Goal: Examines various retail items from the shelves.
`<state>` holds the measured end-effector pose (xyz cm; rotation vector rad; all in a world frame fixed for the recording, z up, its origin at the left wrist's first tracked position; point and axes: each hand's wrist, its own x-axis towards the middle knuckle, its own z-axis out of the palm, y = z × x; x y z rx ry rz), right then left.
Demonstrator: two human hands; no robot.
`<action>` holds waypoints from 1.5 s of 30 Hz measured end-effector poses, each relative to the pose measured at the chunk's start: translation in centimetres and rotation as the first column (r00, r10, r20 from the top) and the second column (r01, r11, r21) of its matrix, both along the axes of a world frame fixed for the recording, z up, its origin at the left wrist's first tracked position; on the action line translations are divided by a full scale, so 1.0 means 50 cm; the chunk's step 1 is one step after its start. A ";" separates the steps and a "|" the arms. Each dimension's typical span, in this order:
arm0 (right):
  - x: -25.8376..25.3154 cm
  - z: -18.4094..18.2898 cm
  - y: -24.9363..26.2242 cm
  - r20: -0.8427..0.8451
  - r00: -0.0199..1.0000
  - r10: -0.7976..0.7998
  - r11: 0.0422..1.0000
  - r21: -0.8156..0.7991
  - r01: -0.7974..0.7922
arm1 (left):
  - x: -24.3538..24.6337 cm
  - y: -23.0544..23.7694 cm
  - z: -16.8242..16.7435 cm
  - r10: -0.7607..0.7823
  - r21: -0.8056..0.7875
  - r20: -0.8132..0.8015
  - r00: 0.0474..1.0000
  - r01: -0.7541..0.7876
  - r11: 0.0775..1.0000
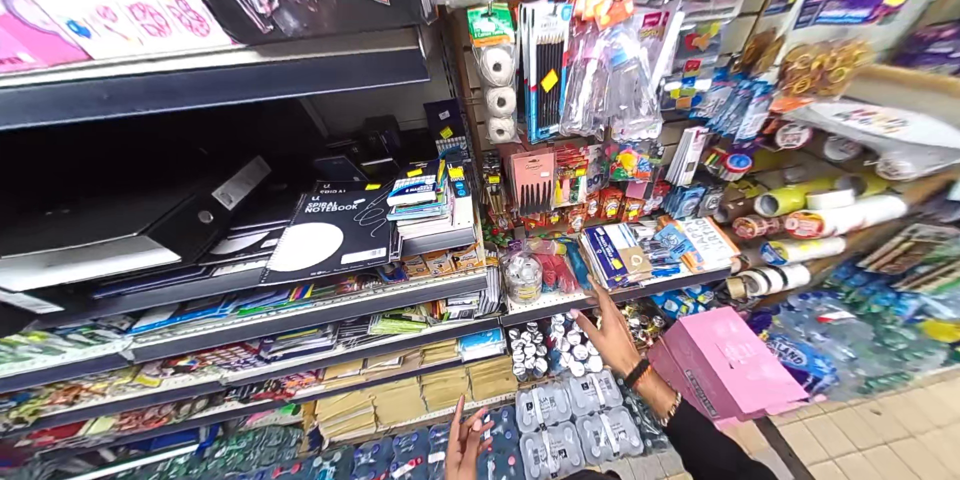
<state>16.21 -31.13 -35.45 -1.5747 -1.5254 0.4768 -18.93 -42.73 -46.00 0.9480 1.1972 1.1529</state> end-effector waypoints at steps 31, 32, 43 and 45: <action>0.263 -0.047 -0.272 -0.711 0.664 0.229 0.969 0.101 -0.226 | 0.419 0.022 0.076 -0.020 0.175 0.006 1.000 0.019 0.984; 0.259 -0.048 -0.269 -0.713 0.665 0.224 0.970 0.095 -0.225 | 0.414 0.033 0.056 -0.033 0.148 0.000 0.999 0.032 0.988; 0.245 -0.046 -0.291 -0.665 0.672 0.326 0.944 0.187 -0.273 | 0.470 0.564 0.462 0.209 0.610 -0.346 0.915 0.050 0.791; 0.251 -0.044 -0.307 -0.665 0.678 0.313 0.949 0.184 -0.257 | 0.493 0.655 0.548 0.299 0.626 -0.379 0.876 0.004 0.780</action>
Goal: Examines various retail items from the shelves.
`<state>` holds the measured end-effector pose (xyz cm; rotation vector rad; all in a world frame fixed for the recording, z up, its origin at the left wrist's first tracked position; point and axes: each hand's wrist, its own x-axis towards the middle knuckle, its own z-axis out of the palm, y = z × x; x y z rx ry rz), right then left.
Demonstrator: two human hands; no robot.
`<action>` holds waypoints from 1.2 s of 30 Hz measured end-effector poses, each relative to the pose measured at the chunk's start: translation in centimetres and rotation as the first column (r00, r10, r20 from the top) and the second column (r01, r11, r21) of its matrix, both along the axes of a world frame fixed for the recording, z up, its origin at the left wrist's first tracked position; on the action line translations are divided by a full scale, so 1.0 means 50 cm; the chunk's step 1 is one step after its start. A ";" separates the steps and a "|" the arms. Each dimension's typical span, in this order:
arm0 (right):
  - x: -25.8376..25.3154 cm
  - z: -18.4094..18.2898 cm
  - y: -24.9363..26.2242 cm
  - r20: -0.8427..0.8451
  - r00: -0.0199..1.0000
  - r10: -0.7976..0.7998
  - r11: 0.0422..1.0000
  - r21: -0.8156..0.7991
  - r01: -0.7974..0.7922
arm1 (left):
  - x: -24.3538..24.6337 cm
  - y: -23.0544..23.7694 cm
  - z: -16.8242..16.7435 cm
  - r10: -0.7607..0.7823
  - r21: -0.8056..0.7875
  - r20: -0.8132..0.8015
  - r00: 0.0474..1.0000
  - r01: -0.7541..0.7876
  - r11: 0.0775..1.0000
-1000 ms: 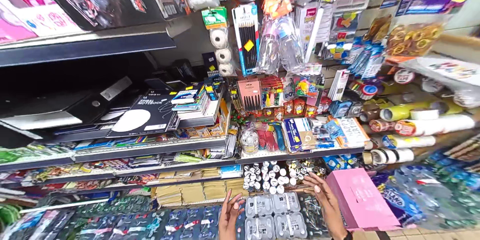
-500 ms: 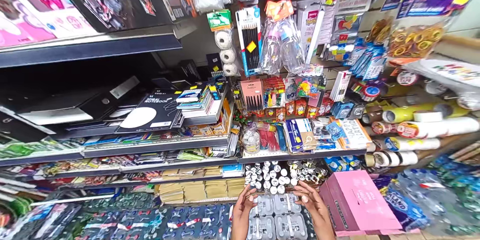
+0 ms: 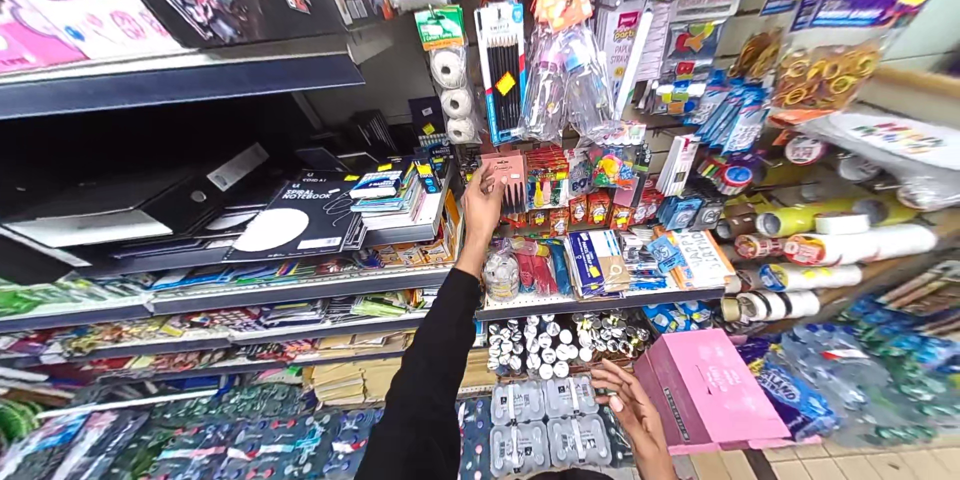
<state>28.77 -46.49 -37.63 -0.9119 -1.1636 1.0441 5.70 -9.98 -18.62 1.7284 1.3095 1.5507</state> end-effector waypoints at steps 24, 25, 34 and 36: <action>0.025 -0.046 -0.065 0.037 0.992 -0.124 0.977 -0.170 0.129 | 0.064 0.093 0.093 -0.040 -0.082 0.109 0.993 0.049 0.995; 0.024 -0.045 -0.065 0.039 0.993 -0.116 0.977 -0.174 0.121 | 0.047 0.065 0.074 -0.111 -0.095 0.099 0.989 0.120 0.988; 0.008 -0.059 -0.059 0.055 0.997 -0.051 0.984 -0.168 0.059 | 0.032 0.124 0.130 -0.299 0.101 0.336 0.893 0.281 0.954; 0.000 -0.060 -0.057 0.060 0.998 -0.034 0.983 -0.178 0.044 | 0.026 0.109 0.148 -0.296 0.086 0.376 0.878 0.285 0.955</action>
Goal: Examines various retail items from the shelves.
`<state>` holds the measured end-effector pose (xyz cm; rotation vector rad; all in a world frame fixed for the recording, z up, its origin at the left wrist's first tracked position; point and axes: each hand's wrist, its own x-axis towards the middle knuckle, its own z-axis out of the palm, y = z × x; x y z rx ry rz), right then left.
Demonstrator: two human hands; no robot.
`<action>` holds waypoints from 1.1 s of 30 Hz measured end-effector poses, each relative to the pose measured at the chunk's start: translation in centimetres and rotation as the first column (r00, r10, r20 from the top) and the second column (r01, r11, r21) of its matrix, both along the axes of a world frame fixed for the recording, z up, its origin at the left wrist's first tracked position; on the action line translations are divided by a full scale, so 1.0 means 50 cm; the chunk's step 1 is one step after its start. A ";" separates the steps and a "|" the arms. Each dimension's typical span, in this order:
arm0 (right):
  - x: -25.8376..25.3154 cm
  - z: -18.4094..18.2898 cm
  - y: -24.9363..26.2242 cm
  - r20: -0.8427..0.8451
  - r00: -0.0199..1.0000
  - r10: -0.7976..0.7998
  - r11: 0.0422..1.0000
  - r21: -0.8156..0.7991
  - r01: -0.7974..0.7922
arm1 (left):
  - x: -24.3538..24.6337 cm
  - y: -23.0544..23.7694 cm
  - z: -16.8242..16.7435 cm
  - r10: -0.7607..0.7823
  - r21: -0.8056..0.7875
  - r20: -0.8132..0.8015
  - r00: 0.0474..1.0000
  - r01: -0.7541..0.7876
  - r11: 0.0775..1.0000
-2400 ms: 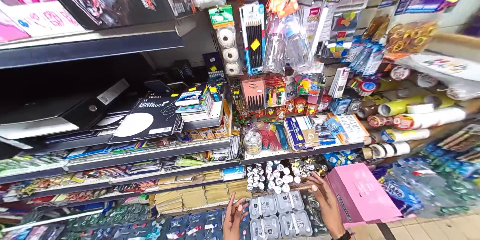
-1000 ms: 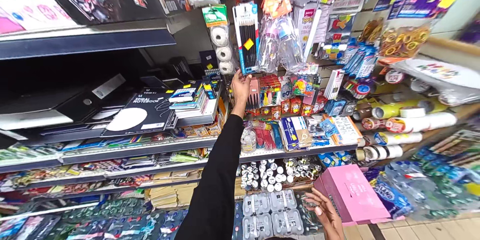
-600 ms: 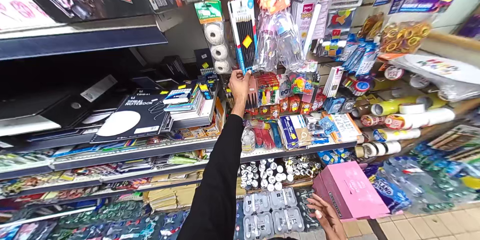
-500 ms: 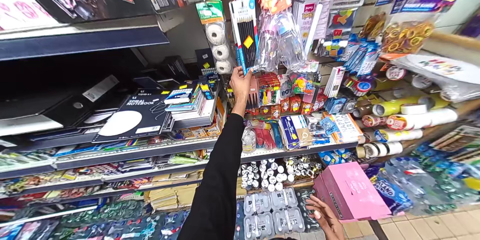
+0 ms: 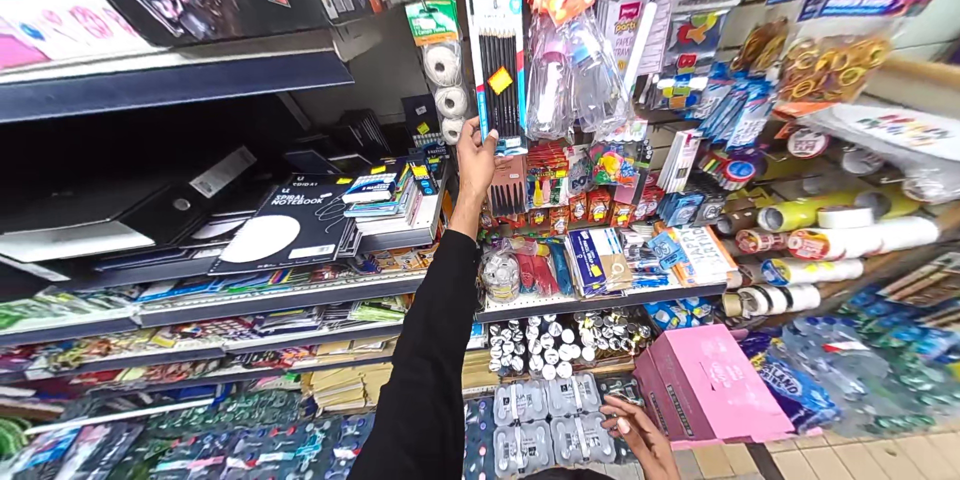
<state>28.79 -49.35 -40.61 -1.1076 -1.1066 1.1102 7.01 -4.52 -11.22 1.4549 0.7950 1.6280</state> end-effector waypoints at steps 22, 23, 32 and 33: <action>-0.020 0.116 0.120 0.017 0.998 0.067 0.985 0.157 -0.069 | -0.023 -0.491 -0.234 -0.235 -0.130 0.195 0.952 0.263 0.956; -0.029 0.132 0.133 0.012 0.996 0.085 0.981 0.172 -0.086 | -0.023 -0.525 -0.265 -0.244 -0.166 0.209 0.947 0.280 0.945; -0.121 0.172 0.160 -0.143 0.966 0.218 0.965 0.176 -0.192 | -0.051 -0.691 -0.419 -0.294 -0.331 0.265 0.918 0.374 0.867; -0.127 0.166 0.156 -0.150 0.965 0.216 0.966 0.178 -0.188 | -0.056 -0.696 -0.423 -0.286 -0.341 0.267 0.920 0.367 0.865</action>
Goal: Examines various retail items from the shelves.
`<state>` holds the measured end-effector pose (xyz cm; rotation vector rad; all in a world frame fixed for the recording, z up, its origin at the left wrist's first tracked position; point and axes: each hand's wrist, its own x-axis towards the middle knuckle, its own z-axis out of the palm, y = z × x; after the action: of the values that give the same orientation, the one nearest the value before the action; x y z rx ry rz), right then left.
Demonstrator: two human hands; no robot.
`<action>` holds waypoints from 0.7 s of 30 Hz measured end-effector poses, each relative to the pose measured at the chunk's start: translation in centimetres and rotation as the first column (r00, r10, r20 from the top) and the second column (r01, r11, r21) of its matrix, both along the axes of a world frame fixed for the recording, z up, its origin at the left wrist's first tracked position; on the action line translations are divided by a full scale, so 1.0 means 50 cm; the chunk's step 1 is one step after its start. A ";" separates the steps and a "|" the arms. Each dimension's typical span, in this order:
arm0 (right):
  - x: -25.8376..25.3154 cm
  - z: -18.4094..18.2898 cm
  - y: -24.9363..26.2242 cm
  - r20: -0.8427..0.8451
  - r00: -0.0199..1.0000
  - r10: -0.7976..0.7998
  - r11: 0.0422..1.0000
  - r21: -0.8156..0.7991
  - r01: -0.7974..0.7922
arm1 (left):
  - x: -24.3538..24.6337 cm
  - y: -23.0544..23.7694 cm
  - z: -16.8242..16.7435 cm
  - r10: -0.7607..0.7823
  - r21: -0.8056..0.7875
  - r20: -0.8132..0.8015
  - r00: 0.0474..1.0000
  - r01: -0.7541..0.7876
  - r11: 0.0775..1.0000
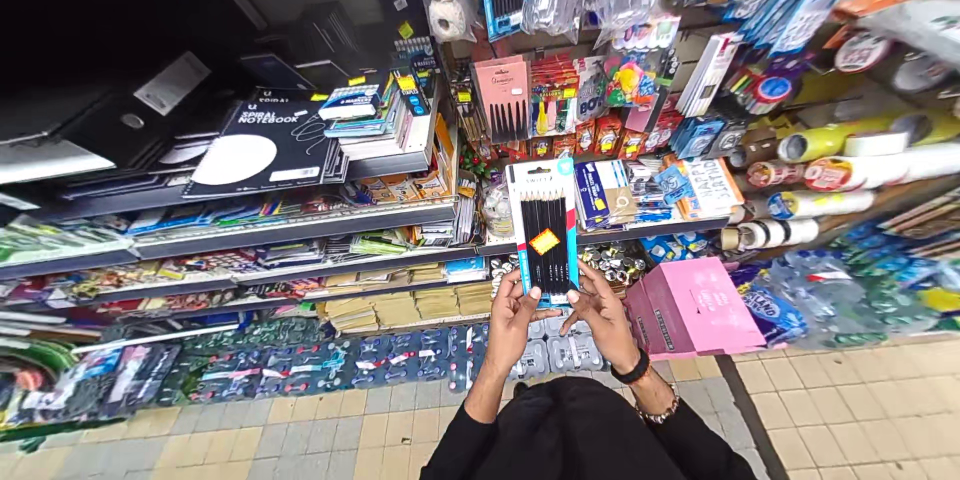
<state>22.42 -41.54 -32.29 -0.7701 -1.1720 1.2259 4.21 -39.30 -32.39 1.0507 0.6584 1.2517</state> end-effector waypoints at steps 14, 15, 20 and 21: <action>-0.014 -0.017 -0.020 -0.040 0.998 -0.041 0.999 -0.030 0.040 | -0.024 -0.020 -0.036 -0.036 -0.025 0.067 0.997 0.038 0.999; -0.014 -0.016 -0.021 -0.038 0.998 -0.048 0.998 -0.038 0.047 | -0.025 -0.019 -0.038 -0.041 -0.030 0.077 0.996 0.044 0.999; -0.010 -0.020 -0.023 -0.021 0.997 -0.080 0.996 -0.041 0.079 | -0.023 -0.019 -0.041 -0.041 -0.042 0.074 0.996 0.044 0.998; -0.009 -0.020 -0.023 -0.026 0.996 -0.079 0.996 -0.043 0.078 | -0.023 -0.019 -0.041 -0.042 -0.041 0.074 0.996 0.045 0.998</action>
<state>21.98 -42.67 -33.31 -0.8205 -1.0862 1.1952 3.07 -40.26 -34.46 0.9751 0.6007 1.2275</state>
